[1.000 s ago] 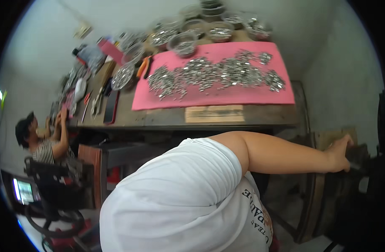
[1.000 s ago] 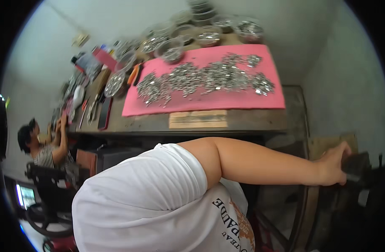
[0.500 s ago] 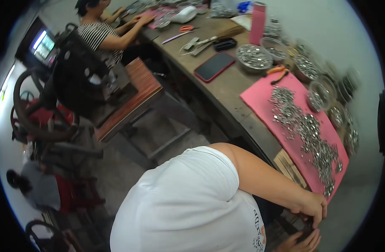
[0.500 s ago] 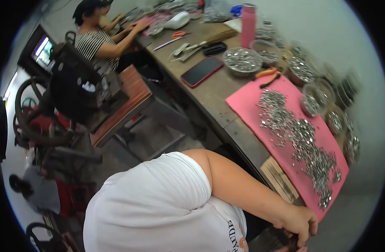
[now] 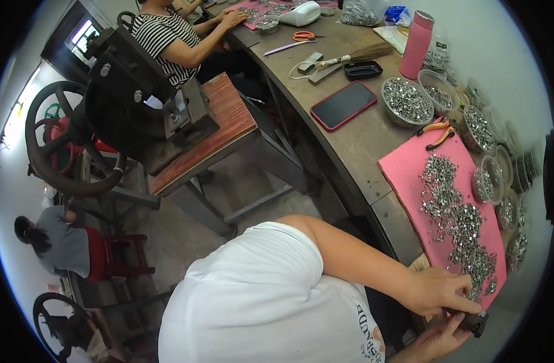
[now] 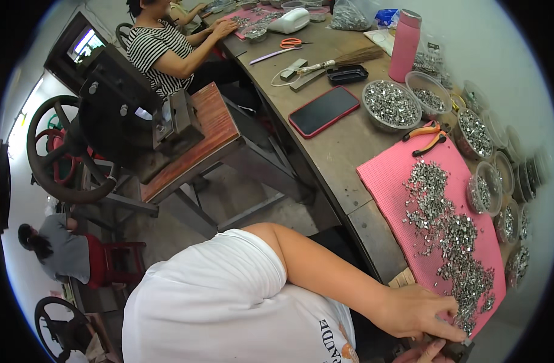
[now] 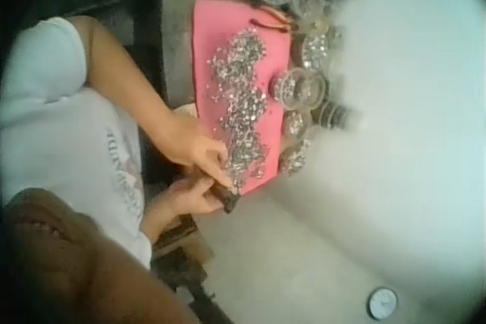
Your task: The person places small metal pieces into a metal fixture by hand, positions the fixture into a press machine, and then arranges metal pieces on the work table.
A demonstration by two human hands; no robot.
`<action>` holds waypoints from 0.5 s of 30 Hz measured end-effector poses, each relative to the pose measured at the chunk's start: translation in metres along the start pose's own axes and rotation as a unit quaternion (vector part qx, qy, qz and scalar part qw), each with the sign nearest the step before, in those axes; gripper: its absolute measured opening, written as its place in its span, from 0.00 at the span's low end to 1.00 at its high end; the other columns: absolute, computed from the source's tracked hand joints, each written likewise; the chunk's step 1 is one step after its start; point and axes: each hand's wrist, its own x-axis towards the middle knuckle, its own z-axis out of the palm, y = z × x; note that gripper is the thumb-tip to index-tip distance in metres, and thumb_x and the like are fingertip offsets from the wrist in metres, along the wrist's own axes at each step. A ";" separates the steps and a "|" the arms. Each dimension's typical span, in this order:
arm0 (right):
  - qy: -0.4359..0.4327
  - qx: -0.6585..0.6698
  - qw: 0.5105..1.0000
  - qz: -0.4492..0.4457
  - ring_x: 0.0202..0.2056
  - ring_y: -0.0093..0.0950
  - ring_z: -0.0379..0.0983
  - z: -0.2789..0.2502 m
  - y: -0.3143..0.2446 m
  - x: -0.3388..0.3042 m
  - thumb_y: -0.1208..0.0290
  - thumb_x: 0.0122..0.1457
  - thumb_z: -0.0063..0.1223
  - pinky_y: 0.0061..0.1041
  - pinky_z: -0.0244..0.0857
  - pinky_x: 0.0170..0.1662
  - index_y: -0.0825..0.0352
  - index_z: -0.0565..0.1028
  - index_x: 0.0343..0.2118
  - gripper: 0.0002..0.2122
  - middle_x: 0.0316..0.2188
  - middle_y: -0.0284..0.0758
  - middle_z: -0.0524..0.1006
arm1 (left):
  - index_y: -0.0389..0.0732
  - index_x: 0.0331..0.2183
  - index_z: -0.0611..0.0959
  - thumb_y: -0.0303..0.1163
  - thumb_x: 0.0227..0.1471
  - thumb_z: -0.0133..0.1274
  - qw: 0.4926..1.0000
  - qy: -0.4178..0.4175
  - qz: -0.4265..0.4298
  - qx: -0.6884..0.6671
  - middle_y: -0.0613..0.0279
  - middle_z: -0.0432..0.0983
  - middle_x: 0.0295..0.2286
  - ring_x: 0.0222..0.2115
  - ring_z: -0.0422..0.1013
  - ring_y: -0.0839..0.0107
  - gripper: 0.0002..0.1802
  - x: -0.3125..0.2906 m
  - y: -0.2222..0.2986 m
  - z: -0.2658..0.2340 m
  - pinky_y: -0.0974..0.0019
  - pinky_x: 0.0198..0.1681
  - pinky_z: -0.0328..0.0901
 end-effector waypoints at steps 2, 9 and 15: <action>-0.046 0.055 0.995 0.062 0.53 0.37 0.73 -0.027 0.042 0.008 0.71 0.70 0.46 0.35 0.68 0.57 0.75 0.69 0.57 0.17 0.55 0.49 0.72 | 0.61 0.53 0.79 0.34 0.39 0.69 0.994 -0.052 -0.084 -0.052 0.58 0.71 0.40 0.38 0.73 0.56 0.35 -0.005 -0.005 -0.004 0.53 0.41 0.66; 0.023 -0.049 0.994 0.094 0.53 0.43 0.72 -0.004 0.011 -0.010 0.66 0.67 0.51 0.41 0.68 0.57 0.78 0.67 0.56 0.22 0.53 0.52 0.73 | 0.63 0.49 0.81 0.39 0.44 0.65 0.992 -0.078 -0.058 0.079 0.64 0.74 0.36 0.37 0.74 0.60 0.27 -0.018 -0.035 0.011 0.53 0.39 0.64; -0.063 -0.067 0.991 0.096 0.54 0.41 0.71 -0.033 0.013 -0.011 0.57 0.67 0.47 0.37 0.65 0.58 0.80 0.68 0.56 0.27 0.55 0.51 0.72 | 0.63 0.48 0.82 0.42 0.49 0.60 0.988 -0.101 0.011 0.113 0.68 0.76 0.34 0.35 0.72 0.61 0.21 -0.027 -0.057 0.032 0.53 0.37 0.61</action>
